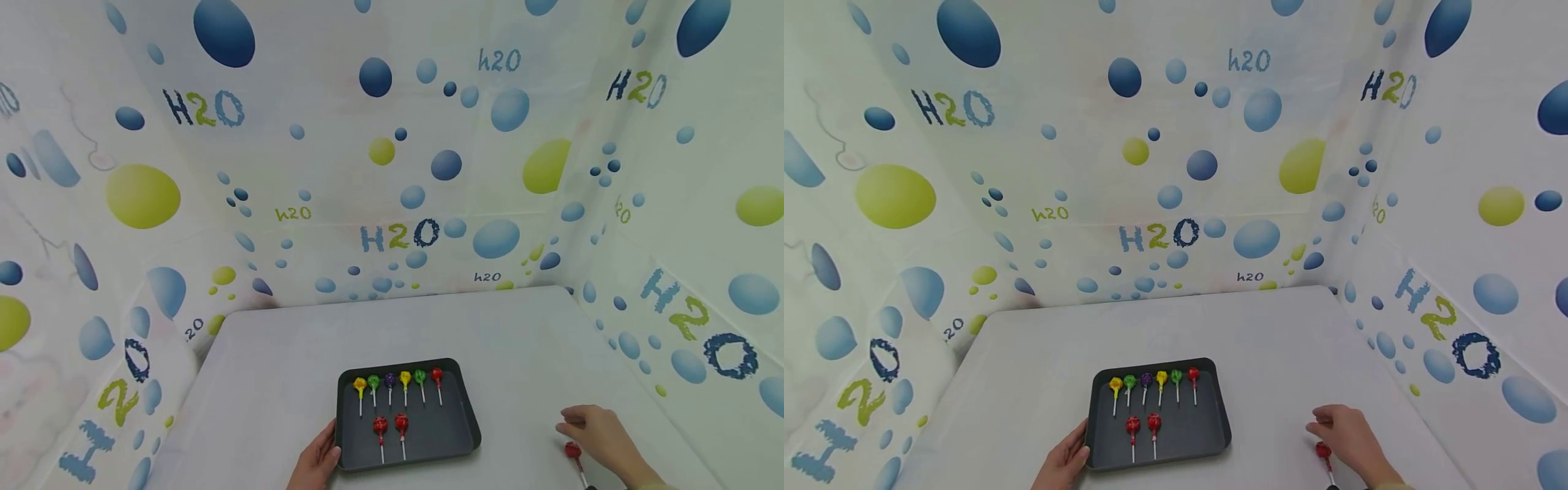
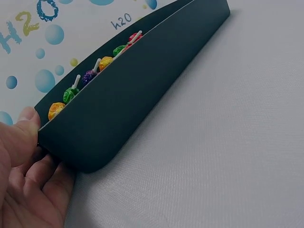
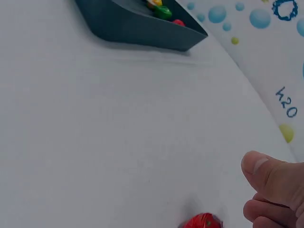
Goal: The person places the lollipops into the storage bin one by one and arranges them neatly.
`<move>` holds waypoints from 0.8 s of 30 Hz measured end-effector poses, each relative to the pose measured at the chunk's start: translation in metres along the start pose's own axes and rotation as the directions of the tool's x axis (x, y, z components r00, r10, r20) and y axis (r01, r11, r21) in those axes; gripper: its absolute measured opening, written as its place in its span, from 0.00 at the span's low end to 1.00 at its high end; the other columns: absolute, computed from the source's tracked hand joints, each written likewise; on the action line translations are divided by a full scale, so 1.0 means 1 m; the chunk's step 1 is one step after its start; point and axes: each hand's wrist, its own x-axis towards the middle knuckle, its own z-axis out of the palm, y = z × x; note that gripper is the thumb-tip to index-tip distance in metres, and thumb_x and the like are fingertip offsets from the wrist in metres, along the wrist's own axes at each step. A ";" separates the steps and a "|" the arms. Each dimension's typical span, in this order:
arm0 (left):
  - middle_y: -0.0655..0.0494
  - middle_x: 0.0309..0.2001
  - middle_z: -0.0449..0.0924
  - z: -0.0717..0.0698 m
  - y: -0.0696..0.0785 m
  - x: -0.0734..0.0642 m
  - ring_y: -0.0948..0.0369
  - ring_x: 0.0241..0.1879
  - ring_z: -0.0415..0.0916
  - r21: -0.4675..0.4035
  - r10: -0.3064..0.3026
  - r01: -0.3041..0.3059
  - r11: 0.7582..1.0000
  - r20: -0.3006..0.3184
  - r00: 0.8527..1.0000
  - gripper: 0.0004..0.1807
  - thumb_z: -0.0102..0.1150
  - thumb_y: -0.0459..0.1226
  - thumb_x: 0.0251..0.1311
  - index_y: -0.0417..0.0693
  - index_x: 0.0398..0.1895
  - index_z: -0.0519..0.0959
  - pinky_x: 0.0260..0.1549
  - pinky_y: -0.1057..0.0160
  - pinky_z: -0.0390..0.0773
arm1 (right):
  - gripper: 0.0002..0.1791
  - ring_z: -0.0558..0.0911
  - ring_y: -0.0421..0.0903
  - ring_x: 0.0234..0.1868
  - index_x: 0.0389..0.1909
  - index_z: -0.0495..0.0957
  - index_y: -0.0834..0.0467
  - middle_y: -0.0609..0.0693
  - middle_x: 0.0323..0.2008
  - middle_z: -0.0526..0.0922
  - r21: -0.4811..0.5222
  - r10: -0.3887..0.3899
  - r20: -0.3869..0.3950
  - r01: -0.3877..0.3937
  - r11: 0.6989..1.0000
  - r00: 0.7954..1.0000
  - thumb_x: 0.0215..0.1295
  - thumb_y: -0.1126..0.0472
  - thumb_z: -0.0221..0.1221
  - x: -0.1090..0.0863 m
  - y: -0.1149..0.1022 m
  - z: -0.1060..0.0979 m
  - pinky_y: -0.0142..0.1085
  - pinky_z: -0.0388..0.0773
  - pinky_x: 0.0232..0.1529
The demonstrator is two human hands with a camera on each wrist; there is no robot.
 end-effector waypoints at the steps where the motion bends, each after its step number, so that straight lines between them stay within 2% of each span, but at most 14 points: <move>1: 0.27 0.70 0.47 0.000 0.000 0.000 0.39 0.70 0.45 0.001 0.001 -0.001 1.000 0.002 1.000 0.33 0.49 0.31 0.68 0.23 0.69 0.47 0.64 0.60 0.65 | 0.27 0.82 0.43 0.32 0.47 0.79 0.69 0.54 0.36 0.85 0.009 0.015 0.011 -0.016 1.000 1.000 0.55 0.50 0.67 -0.002 0.004 -0.001 0.44 0.86 0.39; 6: 0.27 0.70 0.47 0.000 0.000 0.001 0.38 0.69 0.46 0.009 -0.008 0.008 1.000 -0.006 1.000 0.34 0.50 0.31 0.68 0.23 0.69 0.48 0.64 0.56 0.64 | 0.31 0.83 0.45 0.33 0.47 0.78 0.71 0.54 0.35 0.85 0.054 0.075 0.068 -0.079 0.995 0.995 0.54 0.48 0.67 -0.006 0.015 0.001 0.48 0.85 0.41; 13: 0.28 0.70 0.47 0.000 -0.001 0.003 0.39 0.69 0.46 0.016 -0.036 0.037 0.999 -0.017 0.999 0.34 0.51 0.32 0.68 0.24 0.70 0.48 0.65 0.52 0.61 | 0.42 0.81 0.47 0.34 0.49 0.76 0.71 0.56 0.38 0.83 0.112 0.181 0.142 -0.197 0.974 0.973 0.43 0.40 0.68 -0.009 0.025 0.006 0.54 0.82 0.44; 17: 0.28 0.70 0.48 -0.001 -0.001 0.003 0.38 0.69 0.47 0.040 -0.021 0.022 0.999 -0.017 1.000 0.34 0.51 0.32 0.68 0.24 0.69 0.49 0.65 0.53 0.62 | 0.42 0.80 0.46 0.34 0.49 0.76 0.70 0.56 0.39 0.84 0.102 0.175 0.136 -0.190 0.976 0.975 0.41 0.40 0.69 -0.012 0.030 0.010 0.55 0.81 0.46; 24: 0.27 0.69 0.48 -0.001 -0.002 0.002 0.37 0.69 0.47 0.061 -0.002 0.003 0.998 -0.016 1.000 0.34 0.52 0.33 0.67 0.23 0.69 0.49 0.64 0.54 0.64 | 0.37 0.79 0.46 0.33 0.48 0.78 0.68 0.55 0.39 0.83 0.067 0.147 0.130 -0.157 0.985 0.981 0.42 0.44 0.71 -0.010 0.034 0.013 0.51 0.83 0.44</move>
